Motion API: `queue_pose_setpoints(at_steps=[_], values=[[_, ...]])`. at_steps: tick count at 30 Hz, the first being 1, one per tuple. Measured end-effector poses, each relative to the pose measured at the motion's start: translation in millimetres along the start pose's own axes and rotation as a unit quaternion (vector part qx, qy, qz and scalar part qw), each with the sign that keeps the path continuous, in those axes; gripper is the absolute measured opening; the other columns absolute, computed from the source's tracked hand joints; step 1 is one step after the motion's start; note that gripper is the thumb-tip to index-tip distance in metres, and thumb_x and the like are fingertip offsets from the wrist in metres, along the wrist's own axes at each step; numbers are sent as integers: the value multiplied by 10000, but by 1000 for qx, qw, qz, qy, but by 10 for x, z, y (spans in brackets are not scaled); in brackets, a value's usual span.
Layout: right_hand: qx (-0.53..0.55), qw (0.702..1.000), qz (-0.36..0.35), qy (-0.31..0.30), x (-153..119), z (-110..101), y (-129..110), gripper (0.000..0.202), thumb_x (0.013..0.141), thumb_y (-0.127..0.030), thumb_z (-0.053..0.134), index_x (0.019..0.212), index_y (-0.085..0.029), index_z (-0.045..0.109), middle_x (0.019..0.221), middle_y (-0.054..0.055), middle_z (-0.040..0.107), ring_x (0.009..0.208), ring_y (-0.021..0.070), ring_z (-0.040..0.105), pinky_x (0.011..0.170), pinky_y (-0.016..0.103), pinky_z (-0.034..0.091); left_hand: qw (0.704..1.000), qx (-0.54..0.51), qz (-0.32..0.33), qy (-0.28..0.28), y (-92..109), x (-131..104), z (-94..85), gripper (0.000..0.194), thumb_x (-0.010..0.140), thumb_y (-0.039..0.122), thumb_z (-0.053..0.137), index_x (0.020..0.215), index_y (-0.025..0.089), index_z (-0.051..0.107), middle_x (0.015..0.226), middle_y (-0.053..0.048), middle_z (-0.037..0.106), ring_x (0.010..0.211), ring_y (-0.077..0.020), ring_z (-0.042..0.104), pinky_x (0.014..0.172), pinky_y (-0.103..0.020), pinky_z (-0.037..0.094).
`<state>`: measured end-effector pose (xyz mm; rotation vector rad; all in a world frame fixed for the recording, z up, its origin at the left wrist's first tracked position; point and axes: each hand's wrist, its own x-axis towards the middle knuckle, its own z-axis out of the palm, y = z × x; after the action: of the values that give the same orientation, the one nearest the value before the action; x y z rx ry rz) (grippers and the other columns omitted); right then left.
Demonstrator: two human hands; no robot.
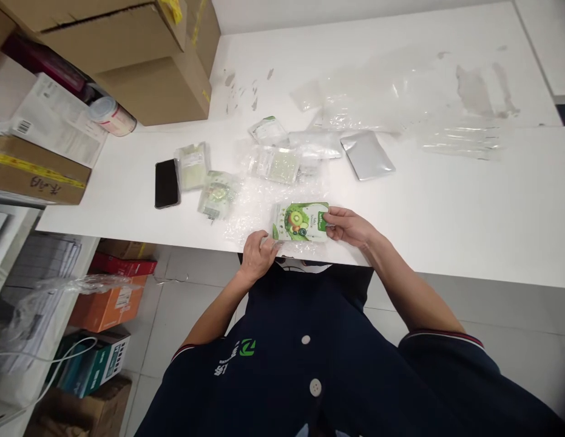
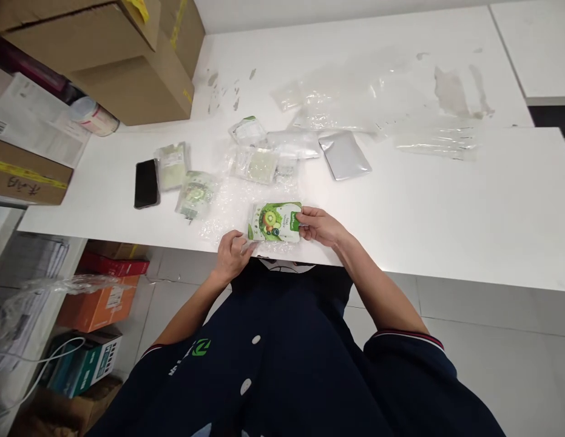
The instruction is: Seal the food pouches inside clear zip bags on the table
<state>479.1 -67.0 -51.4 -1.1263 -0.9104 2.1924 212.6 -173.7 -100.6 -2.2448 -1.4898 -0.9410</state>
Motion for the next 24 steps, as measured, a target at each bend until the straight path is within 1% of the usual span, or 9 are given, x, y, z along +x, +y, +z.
queue_pose_setpoints(at_steps=[4,7,9,12,15,17,20,22,24], values=[[-37,999,16,-21,23,51,-32,446,617,-478,865,840,-170,631,566,-41,558,435,63,470,359,183,271,1000,11,18,9,-6,27,-34,353,857,237,681,1155,245,493,1089,-112,575,1014,-236,596,804,-390,511],[-207,978,12,-3,-28,148,-48,394,794,-561,695,778,-183,587,493,-29,521,404,78,424,388,215,303,999,28,32,-26,5,74,-92,378,873,237,665,1228,281,545,1144,-119,636,1087,-260,607,878,-425,497],[-381,922,-13,61,-114,204,-69,378,891,-550,569,833,-180,611,603,28,616,490,121,521,484,259,424,994,22,34,-99,12,100,-119,361,907,213,609,1254,311,579,1220,-95,665,1184,-266,599,972,-456,467],[-602,777,-87,165,-312,191,-101,413,916,-501,538,1154,-176,626,1135,162,677,944,287,661,778,441,543,978,-7,22,-206,19,140,-143,348,948,173,510,1251,306,620,1280,-64,676,1320,-265,538,1095,-513,391],[-699,695,-155,68,-516,52,-70,582,899,-377,577,1455,-268,441,1559,133,380,1386,370,409,1027,566,444,975,-15,13,-222,38,225,-216,342,963,173,468,1234,287,643,1273,-52,687,1333,-242,535,1116,-501,390],[-708,683,-179,-7,-606,-32,4,728,874,-317,606,1536,-344,305,1648,61,213,1497,353,216,1107,584,366,977,-8,16,-213,75,328,-333,318,969,186,466,1204,276,660,1252,-38,700,1288,-228,575,1093,-460,419],[-688,685,-240,8,-646,-30,139,710,881,-360,618,1530,-327,331,1654,59,194,1524,348,112,1163,604,256,974,-11,36,-225,155,558,-592,271,984,214,465,1155,250,673,1194,-33,725,1166,-208,645,1037,-403,443],[-639,711,-293,8,-621,44,194,523,939,-391,537,1447,-289,463,1577,77,377,1501,312,226,1173,545,268,966,-27,56,-252,182,750,-741,255,1003,242,445,1107,227,677,1121,-38,745,1042,-188,681,974,-375,457],[-577,761,-296,8,-557,125,202,372,992,-410,430,1299,-266,582,1371,80,600,1337,267,490,1079,441,404,956,-37,71,-282,151,951,-793,282,1023,285,409,1034,208,680,975,-38,759,891,-174,689,862,-348,469]])
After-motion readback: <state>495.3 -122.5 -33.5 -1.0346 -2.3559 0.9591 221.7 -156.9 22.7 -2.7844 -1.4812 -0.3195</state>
